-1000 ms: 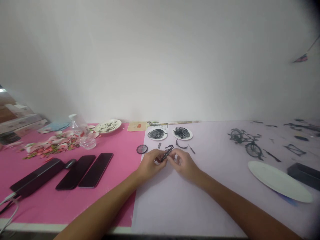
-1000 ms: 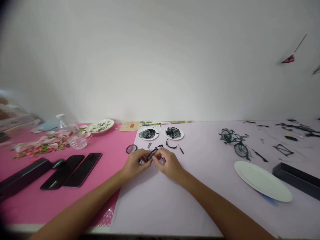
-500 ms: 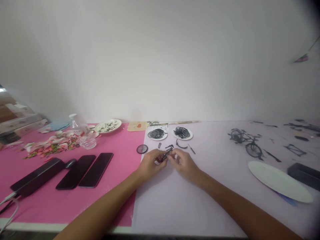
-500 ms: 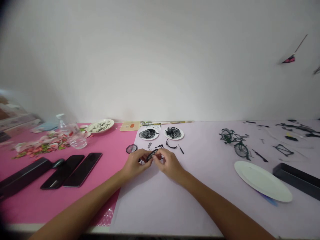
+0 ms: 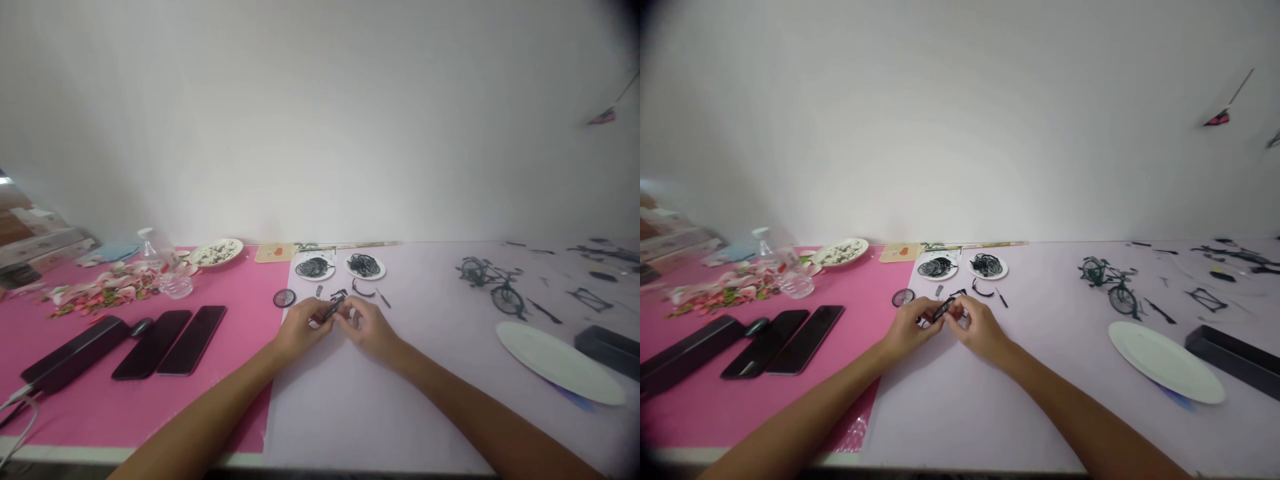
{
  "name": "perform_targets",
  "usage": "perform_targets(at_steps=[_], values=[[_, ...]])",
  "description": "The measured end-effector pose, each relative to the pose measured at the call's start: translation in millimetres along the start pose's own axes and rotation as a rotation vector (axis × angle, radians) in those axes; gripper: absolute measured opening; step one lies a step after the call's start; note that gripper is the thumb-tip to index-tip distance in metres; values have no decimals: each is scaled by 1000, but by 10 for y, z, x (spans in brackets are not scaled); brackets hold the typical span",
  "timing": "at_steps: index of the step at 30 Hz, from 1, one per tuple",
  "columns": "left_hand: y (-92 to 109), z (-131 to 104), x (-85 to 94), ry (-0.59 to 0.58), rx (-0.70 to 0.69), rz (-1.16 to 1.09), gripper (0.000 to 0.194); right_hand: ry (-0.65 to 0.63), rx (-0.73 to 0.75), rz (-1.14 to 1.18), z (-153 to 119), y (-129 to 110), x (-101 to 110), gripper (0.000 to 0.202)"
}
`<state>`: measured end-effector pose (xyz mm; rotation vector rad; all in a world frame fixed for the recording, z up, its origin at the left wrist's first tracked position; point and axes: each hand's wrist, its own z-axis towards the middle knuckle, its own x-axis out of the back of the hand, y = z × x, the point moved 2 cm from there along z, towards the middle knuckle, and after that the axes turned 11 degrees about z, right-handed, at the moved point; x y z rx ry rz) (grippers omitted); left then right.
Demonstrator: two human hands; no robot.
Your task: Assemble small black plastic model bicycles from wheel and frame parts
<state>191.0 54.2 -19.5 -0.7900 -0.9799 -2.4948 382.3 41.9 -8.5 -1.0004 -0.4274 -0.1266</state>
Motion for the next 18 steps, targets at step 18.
perform_targets(at_steps=[18], values=[[-26, -9, -28, 52, -16, 2, 27, -21, -33, -11, 2, -41, 15, 20]])
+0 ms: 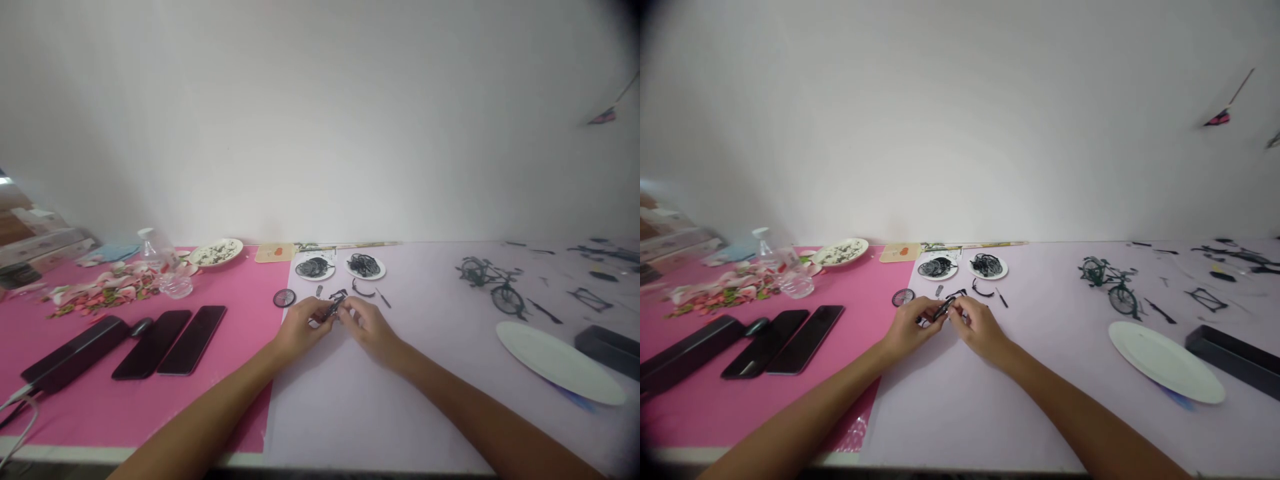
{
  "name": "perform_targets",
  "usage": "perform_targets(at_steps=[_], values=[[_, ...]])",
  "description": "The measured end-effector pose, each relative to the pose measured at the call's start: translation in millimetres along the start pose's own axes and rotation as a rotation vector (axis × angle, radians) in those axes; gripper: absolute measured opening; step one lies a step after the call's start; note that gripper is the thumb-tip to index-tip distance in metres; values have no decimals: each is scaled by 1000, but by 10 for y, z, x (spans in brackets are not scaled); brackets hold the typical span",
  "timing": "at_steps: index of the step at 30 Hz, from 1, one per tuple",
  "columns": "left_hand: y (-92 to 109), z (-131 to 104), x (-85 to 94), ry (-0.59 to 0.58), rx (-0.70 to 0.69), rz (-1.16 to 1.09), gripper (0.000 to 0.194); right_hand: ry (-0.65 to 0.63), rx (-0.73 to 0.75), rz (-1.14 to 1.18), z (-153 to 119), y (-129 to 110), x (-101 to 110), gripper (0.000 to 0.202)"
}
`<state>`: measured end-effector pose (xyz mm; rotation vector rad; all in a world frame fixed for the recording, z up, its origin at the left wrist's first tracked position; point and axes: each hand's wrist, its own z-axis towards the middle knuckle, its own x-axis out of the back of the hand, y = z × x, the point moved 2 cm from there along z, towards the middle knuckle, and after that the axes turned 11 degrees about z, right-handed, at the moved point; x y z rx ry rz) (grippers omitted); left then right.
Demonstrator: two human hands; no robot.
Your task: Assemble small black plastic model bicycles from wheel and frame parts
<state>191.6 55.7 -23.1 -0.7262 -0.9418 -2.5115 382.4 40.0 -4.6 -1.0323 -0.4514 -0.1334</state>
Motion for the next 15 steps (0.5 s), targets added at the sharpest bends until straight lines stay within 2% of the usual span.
perform_targets(at_steps=[15], values=[[-9, 1, 12, -24, 6, 4, 24, 54, 27, 2, 6, 46, -33, 10]])
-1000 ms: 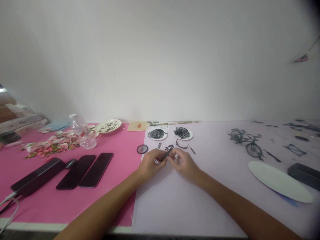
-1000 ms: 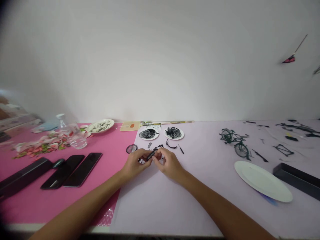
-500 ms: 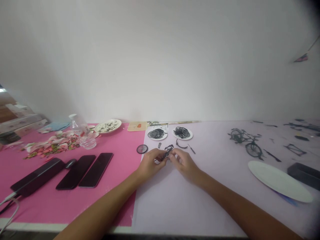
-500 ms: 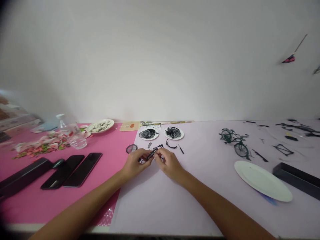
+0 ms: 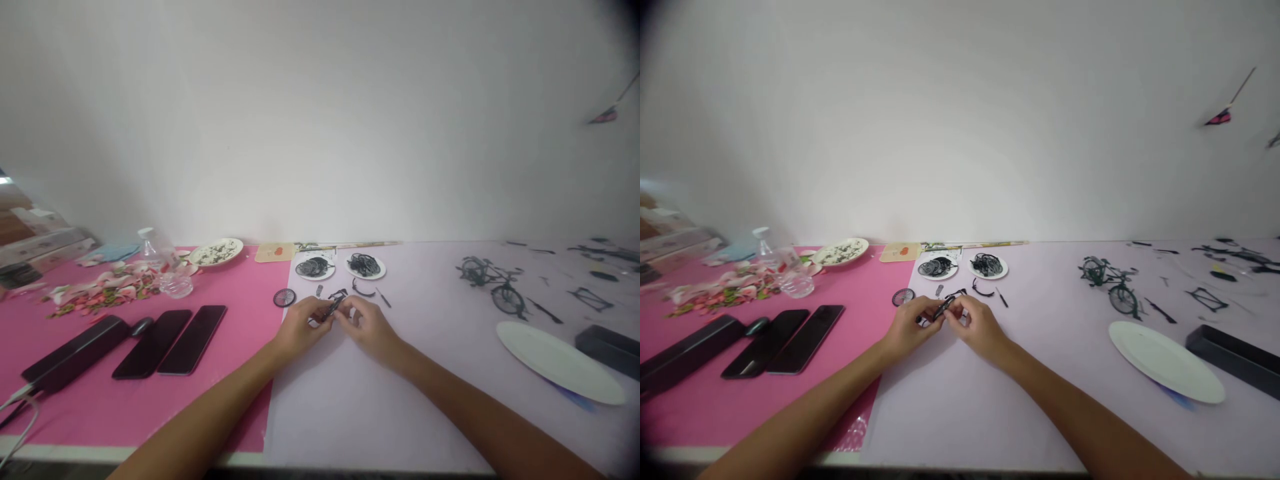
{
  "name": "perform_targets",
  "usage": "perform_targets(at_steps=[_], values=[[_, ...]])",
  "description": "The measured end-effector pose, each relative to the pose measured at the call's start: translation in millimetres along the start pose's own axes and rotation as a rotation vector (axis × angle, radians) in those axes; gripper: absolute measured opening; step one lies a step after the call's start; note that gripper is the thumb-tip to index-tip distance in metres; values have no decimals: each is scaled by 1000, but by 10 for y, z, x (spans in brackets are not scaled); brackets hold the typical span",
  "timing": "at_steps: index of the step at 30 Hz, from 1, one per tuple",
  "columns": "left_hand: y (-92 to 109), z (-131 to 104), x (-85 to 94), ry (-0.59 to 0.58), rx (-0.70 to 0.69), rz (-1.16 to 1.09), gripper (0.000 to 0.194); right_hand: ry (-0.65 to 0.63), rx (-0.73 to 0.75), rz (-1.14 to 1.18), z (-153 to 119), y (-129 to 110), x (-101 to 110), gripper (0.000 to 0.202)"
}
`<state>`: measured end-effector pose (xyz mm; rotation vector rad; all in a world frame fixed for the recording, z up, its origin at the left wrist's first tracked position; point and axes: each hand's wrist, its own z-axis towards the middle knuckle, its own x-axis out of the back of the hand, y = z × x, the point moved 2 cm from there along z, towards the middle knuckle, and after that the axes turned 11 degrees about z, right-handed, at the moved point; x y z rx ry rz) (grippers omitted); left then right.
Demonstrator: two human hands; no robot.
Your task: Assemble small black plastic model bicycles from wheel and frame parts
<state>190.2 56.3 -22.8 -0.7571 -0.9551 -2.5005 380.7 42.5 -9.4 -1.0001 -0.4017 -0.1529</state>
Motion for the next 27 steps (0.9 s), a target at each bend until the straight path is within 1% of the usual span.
perform_targets(at_steps=[5, 10, 15, 21, 27], values=[[-9, 5, 4, -6, 10, -10, 27, 15, -7, 18, 2, -18, 4, 7], [-2, 3, 11, 3, 10, 6, 28, -9, -23, 34, -13, -50, 17, 12], [6, 8, 22, 24, 9, 7, 25, -27, -51, 38, -13, -79, 22, 9], [-11, 2, 44, 92, 33, 32, 24, -16, -75, -7, 1, -77, 24, 12], [60, 25, 92, 177, 65, 9, 19, -36, -110, -69, 4, -24, 5, 14]])
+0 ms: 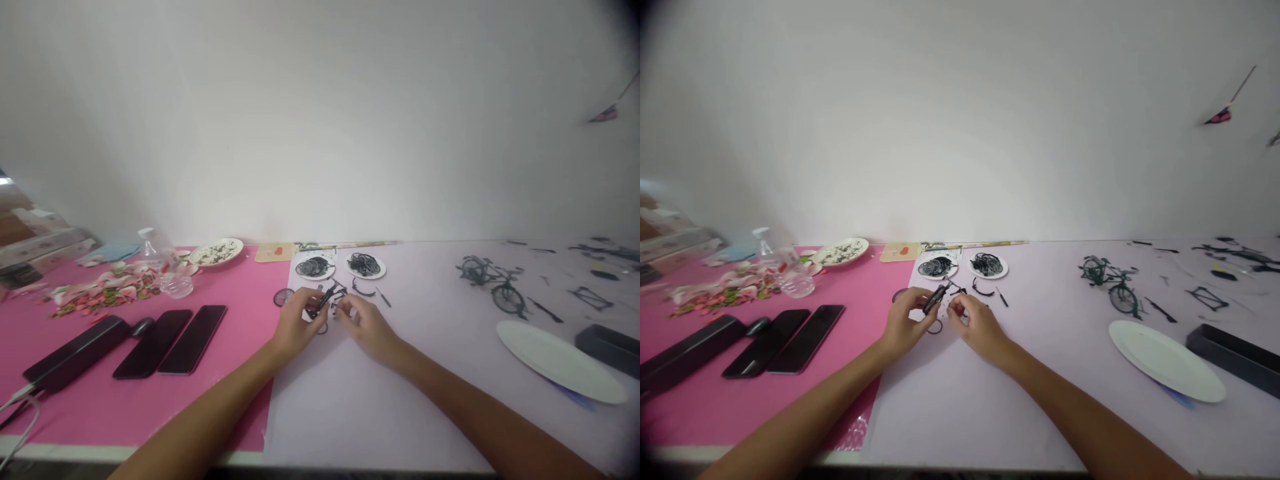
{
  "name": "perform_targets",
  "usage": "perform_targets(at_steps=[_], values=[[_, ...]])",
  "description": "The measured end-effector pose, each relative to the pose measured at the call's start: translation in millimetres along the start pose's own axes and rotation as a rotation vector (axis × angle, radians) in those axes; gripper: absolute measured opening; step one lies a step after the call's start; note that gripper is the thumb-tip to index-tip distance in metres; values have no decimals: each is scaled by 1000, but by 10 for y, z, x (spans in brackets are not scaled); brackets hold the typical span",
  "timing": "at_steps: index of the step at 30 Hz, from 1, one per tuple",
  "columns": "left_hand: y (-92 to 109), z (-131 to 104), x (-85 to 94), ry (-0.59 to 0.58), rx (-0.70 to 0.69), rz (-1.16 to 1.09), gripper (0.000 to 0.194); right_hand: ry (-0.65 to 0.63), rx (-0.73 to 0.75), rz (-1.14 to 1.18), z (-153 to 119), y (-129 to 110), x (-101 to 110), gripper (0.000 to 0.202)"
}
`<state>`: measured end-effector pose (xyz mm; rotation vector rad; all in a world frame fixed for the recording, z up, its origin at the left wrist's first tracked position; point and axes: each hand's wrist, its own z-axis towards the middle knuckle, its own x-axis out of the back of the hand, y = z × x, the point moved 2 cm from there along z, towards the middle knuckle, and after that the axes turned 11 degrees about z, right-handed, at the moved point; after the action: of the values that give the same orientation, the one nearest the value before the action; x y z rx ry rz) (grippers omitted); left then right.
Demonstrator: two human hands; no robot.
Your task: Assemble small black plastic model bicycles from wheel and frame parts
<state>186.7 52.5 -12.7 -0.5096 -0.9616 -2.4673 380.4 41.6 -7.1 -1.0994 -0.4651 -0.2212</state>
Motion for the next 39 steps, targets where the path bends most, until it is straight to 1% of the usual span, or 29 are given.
perform_targets(at_steps=[4, 6, 12, 14, 18, 21, 24, 26, 29, 32, 35, 39], values=[[49, 26, 44, 67, -31, 10, 17, 19, -35, -63, -4, 57, -16, 14], [65, 32, 60, 84, -43, 24, 15, 29, -46, -74, -8, 104, -28, 17], [113, 19, 82, 96, -28, 38, 13, 60, 4, -115, 6, 264, -55, 42], [124, 16, 88, 93, -32, 54, 13, 63, 9, -129, 17, 294, -55, 46], [122, 17, 93, 64, -67, 46, 13, 71, 27, -107, 17, 285, -56, 44], [102, 15, 84, 36, -81, 3, 13, 66, 2, -64, -3, 259, -69, 43], [73, 1, 66, 8, -77, -23, 15, 44, -22, -6, -23, 241, -81, 46], [52, -10, 56, -2, -66, -29, 17, 12, -27, 21, -25, 233, -82, 42], [31, -23, 48, -5, -32, -26, 19, -18, -23, 31, -8, 218, -69, 32], [28, -20, 39, -22, 34, -77, 24, -27, 28, 20, 20, 181, -50, 24], [22, 8, 19, -43, 146, -220, 30, -23, 67, 15, 39, 132, -36, 22], [-34, 72, -25, -96, 287, -378, 37, 23, 65, -7, 45, 80, -18, 26]])
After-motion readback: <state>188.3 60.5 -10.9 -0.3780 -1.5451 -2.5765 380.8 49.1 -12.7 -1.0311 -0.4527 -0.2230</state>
